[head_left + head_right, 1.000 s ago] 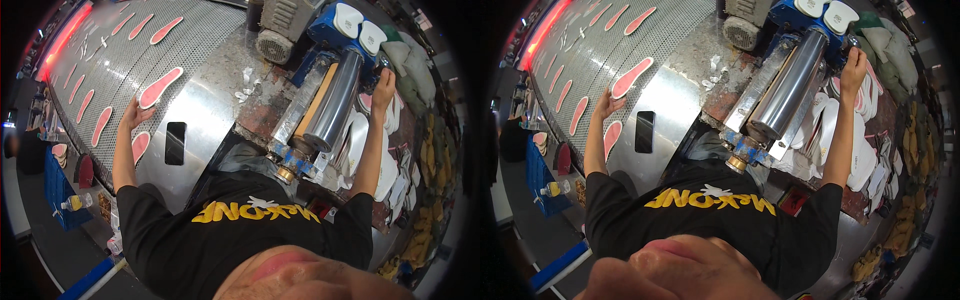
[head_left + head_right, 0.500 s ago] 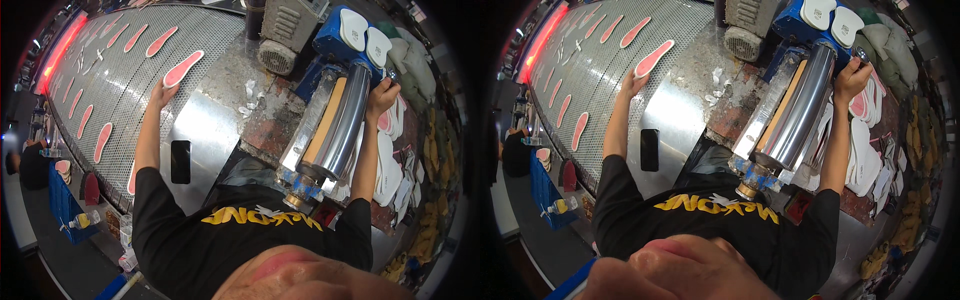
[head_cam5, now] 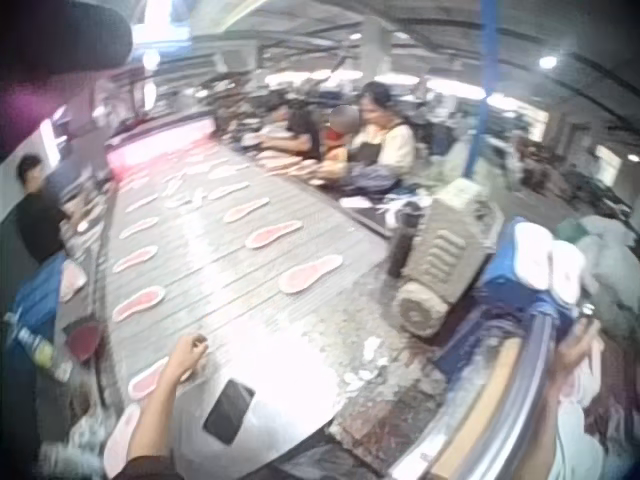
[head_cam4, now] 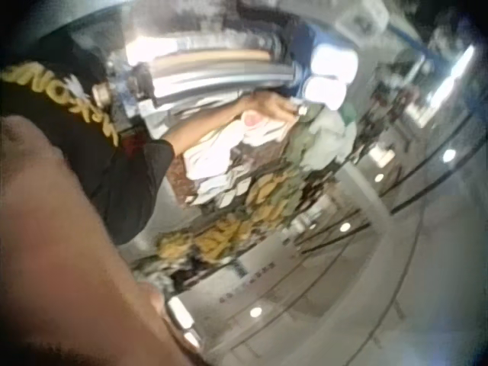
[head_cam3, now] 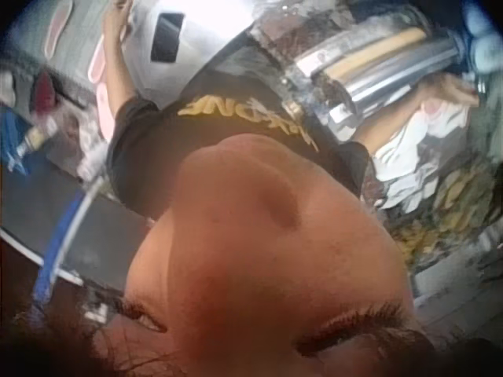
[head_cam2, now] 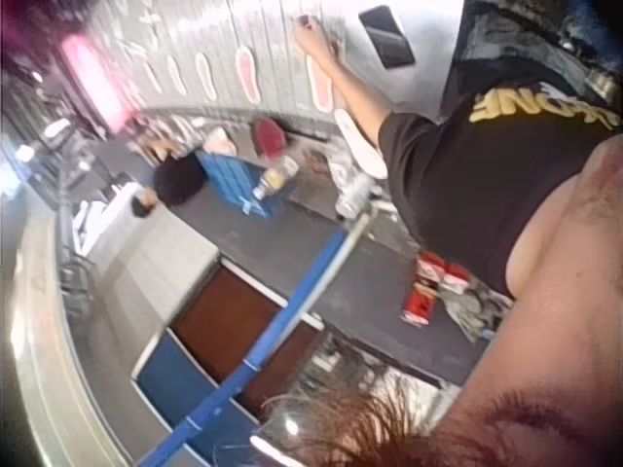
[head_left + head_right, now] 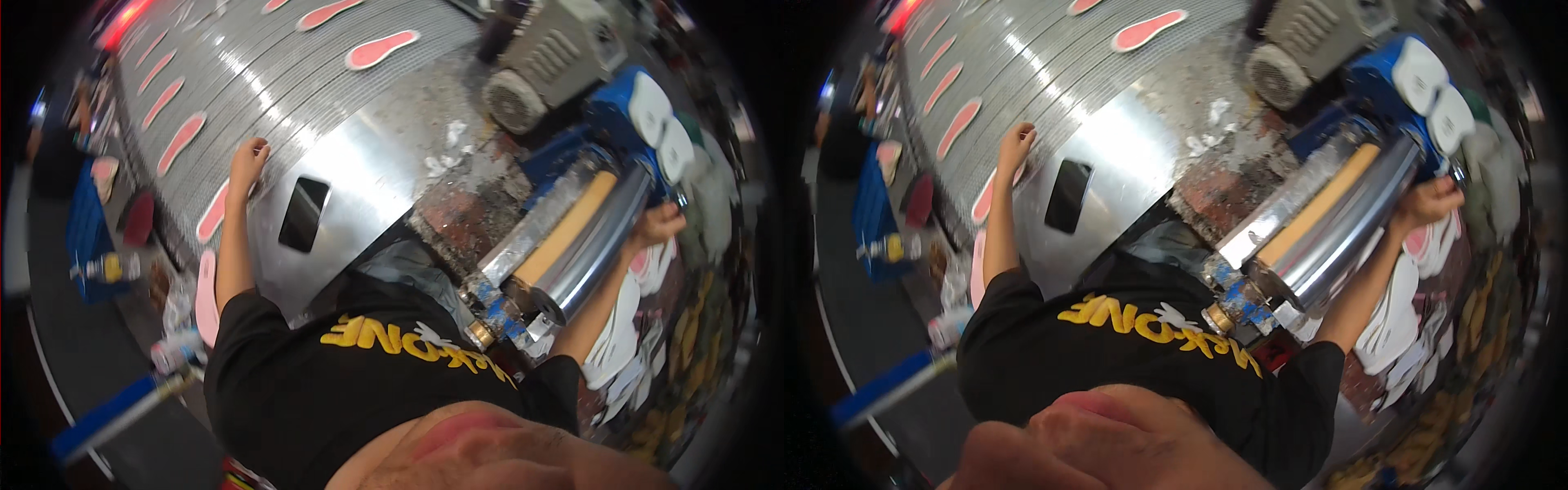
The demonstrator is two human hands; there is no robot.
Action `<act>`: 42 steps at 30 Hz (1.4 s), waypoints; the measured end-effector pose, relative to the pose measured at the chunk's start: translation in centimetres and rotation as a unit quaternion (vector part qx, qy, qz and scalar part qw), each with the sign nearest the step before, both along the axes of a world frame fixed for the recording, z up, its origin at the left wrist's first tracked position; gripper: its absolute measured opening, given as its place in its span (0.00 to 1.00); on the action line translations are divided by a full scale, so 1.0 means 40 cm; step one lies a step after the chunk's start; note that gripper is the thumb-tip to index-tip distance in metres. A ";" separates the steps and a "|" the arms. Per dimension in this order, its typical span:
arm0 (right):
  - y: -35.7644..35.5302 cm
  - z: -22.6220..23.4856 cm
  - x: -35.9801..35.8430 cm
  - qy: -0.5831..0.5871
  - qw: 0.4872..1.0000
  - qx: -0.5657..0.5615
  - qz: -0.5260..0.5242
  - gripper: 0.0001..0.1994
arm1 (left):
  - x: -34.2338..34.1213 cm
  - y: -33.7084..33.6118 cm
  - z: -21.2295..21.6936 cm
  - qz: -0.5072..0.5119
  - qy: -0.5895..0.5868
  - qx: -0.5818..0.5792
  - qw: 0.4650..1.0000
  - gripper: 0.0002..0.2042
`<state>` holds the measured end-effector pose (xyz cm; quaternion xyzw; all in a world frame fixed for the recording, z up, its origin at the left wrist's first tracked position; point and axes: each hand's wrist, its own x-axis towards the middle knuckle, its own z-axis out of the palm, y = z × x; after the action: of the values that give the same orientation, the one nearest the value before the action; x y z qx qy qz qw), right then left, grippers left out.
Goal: Applying adhesive to shoe insoles by passing them through a roller machine and placing them on a drying conveyor.
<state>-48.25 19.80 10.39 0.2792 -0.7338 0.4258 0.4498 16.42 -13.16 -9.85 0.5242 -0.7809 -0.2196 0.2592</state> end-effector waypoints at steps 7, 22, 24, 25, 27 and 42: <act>-0.011 0.033 0.049 -0.046 0.998 0.009 0.049 0.22 | 0.297 0.343 0.000 0.161 -0.148 -0.026 0.975 0.18; 0.006 0.043 0.065 -0.042 0.992 0.044 0.113 0.21 | 0.277 0.261 -0.044 0.196 -0.303 0.031 0.932 0.27; 0.006 0.045 0.069 -0.035 0.993 0.044 0.108 0.21 | 0.276 0.240 -0.038 0.194 -0.306 0.028 0.932 0.27; 0.004 0.044 0.069 -0.030 0.993 0.047 0.107 0.21 | 0.276 0.233 -0.036 0.195 -0.310 0.026 0.930 0.27; 0.008 0.042 0.051 -0.025 0.993 0.042 0.106 0.20 | 0.278 0.215 -0.018 0.185 -0.302 0.026 0.935 0.27; 0.240 0.227 0.236 -0.024 0.959 -0.134 0.247 0.11 | 0.356 0.178 0.005 0.157 -0.178 -0.044 0.970 0.20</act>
<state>-38.80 29.38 19.46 0.3793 -0.5886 0.6244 0.3461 30.66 -6.06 -9.65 0.6589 -0.7314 -0.0442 0.1699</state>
